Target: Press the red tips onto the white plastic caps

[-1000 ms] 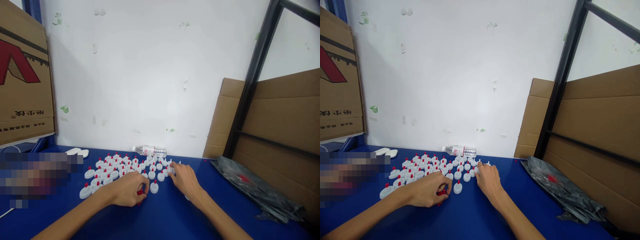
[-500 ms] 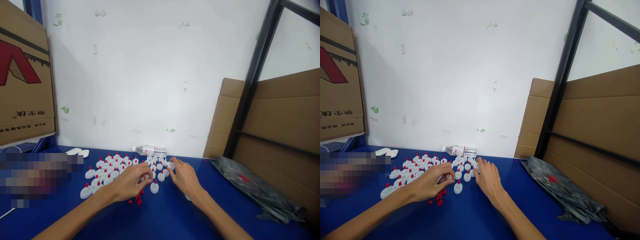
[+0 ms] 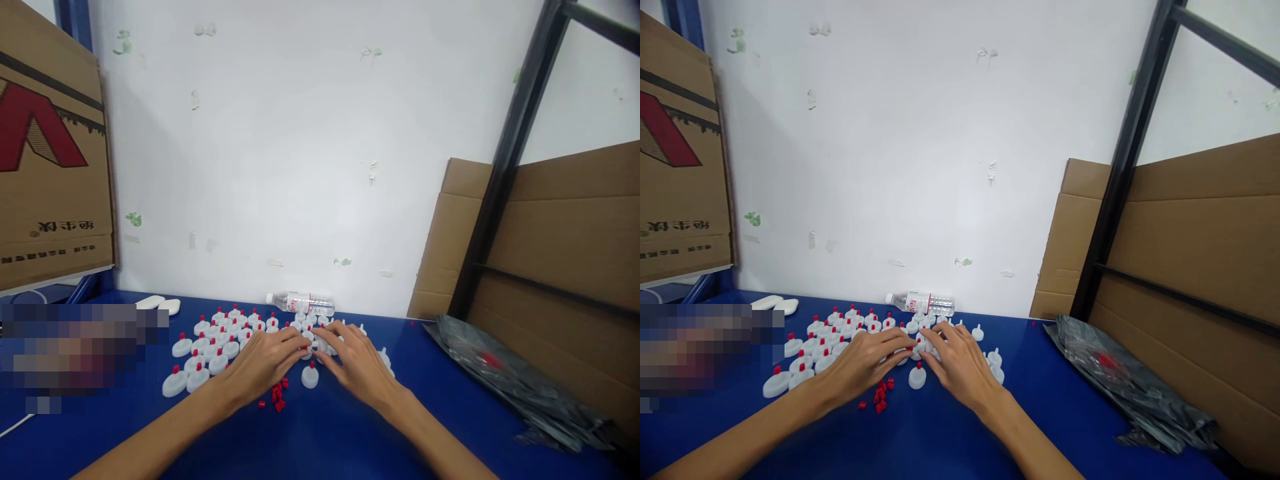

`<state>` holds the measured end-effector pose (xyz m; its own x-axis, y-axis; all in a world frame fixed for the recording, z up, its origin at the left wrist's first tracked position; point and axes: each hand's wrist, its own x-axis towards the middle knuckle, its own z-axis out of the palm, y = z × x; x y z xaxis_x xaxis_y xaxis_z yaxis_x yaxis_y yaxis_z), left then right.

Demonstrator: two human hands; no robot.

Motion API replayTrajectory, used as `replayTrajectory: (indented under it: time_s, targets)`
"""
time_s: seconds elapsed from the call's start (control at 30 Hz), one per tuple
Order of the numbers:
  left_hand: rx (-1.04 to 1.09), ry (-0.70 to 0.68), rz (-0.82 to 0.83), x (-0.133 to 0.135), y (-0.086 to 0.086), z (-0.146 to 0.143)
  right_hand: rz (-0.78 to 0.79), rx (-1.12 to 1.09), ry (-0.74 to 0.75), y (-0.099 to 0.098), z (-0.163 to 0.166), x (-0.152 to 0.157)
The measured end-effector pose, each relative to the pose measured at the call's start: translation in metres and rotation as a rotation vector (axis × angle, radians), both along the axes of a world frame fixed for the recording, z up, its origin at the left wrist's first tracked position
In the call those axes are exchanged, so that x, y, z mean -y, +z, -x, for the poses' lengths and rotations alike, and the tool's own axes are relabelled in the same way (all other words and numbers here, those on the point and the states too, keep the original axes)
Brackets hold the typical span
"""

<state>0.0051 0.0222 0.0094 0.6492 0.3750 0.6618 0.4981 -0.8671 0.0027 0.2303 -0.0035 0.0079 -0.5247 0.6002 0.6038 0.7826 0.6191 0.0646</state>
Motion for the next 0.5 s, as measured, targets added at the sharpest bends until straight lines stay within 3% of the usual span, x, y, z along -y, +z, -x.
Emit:
replayTrajectory:
  time_s: [0.27, 0.5]
  targets:
    - [0.066, 0.007, -0.025, -0.0037, -0.0061, 0.0003, 0.024, -0.049, 0.03, 0.0007, -0.0014, 0.0004]
    - [0.091, 0.02, -0.033, -0.0028, -0.0058, -0.0014, -0.056, -0.093, 0.07, -0.0042, -0.0005, -0.0038]
